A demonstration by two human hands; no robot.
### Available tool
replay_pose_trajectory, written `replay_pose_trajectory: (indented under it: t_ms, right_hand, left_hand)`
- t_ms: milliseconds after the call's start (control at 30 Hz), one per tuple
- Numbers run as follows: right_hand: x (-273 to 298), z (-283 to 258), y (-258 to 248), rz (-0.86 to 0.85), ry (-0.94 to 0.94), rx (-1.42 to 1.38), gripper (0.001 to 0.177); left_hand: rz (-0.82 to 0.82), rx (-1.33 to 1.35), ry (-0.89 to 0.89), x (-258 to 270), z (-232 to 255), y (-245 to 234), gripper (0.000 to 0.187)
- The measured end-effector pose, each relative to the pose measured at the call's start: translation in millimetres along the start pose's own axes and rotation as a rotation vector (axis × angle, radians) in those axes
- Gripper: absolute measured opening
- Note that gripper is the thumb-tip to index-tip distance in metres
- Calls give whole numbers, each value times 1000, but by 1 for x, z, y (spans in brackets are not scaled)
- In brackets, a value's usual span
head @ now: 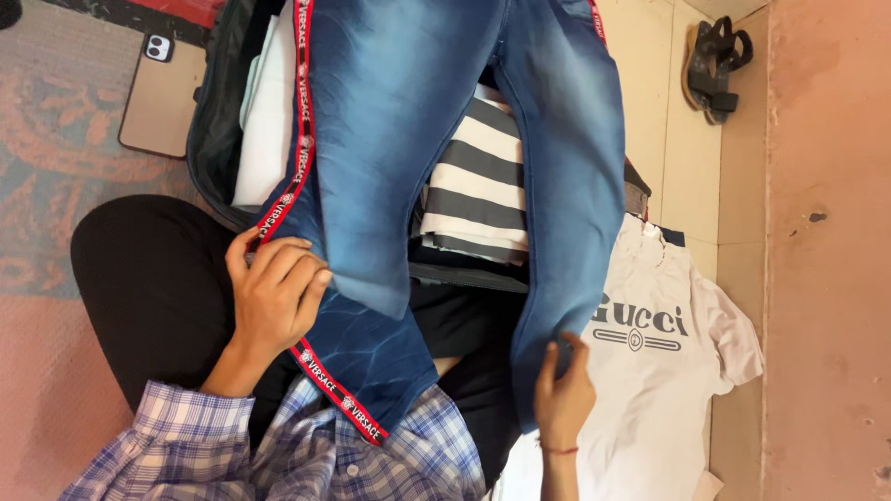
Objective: The person packs a suitcase by placing folded garments inside and then folding a pair of jeans by hand before laying them on top of the other clothes.
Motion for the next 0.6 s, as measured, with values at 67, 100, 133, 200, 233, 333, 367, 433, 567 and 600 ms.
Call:
replay_pose_trajectory:
  t_ms: [67,100,133,200,233,333,367,433,567,600]
  right_hand:
    - [14,-1,-3,-82,39,87,24]
    - [18,-1,-10,-80,42,87,24]
    - [20,-4,-20,-45,5,86,22]
    - [21,-8,-33,-13,-32,85,21]
    - [21,-1,-38,-46,68,60,25]
    - [15,3,-43,-57,153,9,37]
    - [12,2,-46,-34,137,-16,46]
    - [-1,-4,-49,25,-6,2,44]
    - [-43,-3,-36,24,-71,-164,47]
    - [-55,-4,-29,20,-92,-159,48]
  left_hand:
    - [24,-4,10,4,1,-4,13]
    - [51,-9,22,7,2,-7,16]
    - [50,-7,25,9,3,-8,16]
    - [106,-32,32,14,5,-14,24]
    - [104,-33,31,16,5,-16,24]
    - [116,-30,49,12,8,-29,34]
    - [139,-64,81,8,11,-37,38]
    - [160,-99,112,-5,18,-49,45]
    - [246,-38,19,-57,10,-55,39]
    - [229,14,-30,-73,5,-50,42]
Point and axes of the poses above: each hand's wrist, its own x-axis away from the middle knuckle, its own y-axis out of the palm, z = x × y, the point moved 7 cm from there along -x, towards the middle knuckle, and after that the axes turned 10 degrees about y, right-handed, at the moved point
